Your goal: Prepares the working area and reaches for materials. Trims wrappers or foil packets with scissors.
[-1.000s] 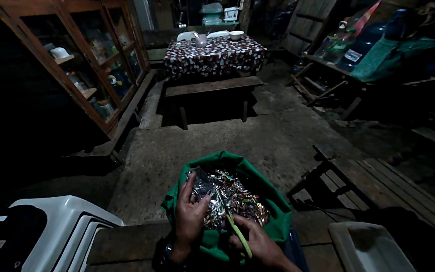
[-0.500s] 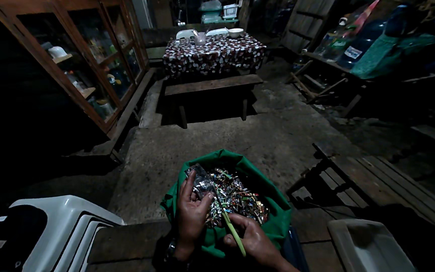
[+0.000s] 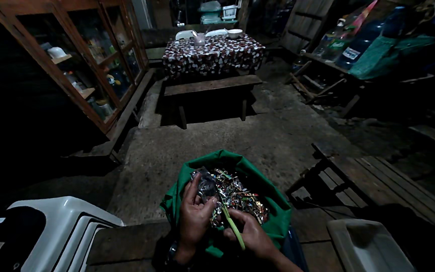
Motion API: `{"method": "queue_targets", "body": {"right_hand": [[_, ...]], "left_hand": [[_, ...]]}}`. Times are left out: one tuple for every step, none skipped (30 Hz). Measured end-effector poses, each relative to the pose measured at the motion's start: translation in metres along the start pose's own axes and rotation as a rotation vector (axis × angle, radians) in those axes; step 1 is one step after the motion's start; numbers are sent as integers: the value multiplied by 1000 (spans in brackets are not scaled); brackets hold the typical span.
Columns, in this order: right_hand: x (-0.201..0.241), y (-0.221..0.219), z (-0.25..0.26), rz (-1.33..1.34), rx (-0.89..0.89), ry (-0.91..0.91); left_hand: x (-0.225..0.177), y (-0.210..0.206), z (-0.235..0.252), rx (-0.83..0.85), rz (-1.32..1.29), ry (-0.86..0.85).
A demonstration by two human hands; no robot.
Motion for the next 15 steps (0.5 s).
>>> {"method": "queue_targets", "body": {"right_hand": [[2,0,2,-18,3,-1],[4,0,3,-21,8,-4],[6,0,5,-11,13,-8],[6,0,6,10,17,-10],[6,0,7,26,18,-6],[5,1,8,28,12,4],[4,2,8,30,5,17],[3,2,7,29,-6,27],[3,2,5,22,-20,31],[1,2,5,25,-30,27],[0,2,4,30,-31,22],[-1,2,4,35,-31,18],[0,2,5,38,-31,14],[2,2,5,30,-27,17],[5,2,6,22,-26,16]], "left_hand": [[-2,-1,-1,19,11,0],[-3,-1,-2,38,24,5],[-4,-1,-3,49,30,11],[-4,-2,-4,51,30,9],[-4,-2,-4,53,23,8],[-3,-1,-4,50,16,8],[-1,-1,-3,46,11,7],[0,-1,-3,42,7,6],[0,-1,-3,42,4,3],[0,-1,-3,46,3,4],[-1,-1,-3,48,8,8],[-1,0,-3,49,18,11],[-2,0,-4,54,33,10],[-2,0,-4,64,50,8],[-3,0,-5,74,66,2]]}}
Point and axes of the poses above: each hand's wrist, its own z-axis towards the middle knuckle, its own y-axis out of the back of the hand, x = y × z, the point moved 4 cm from there along z, towards the middle knuckle, and after that the axes turned 14 degrees about -x, right-handed, at the moved point
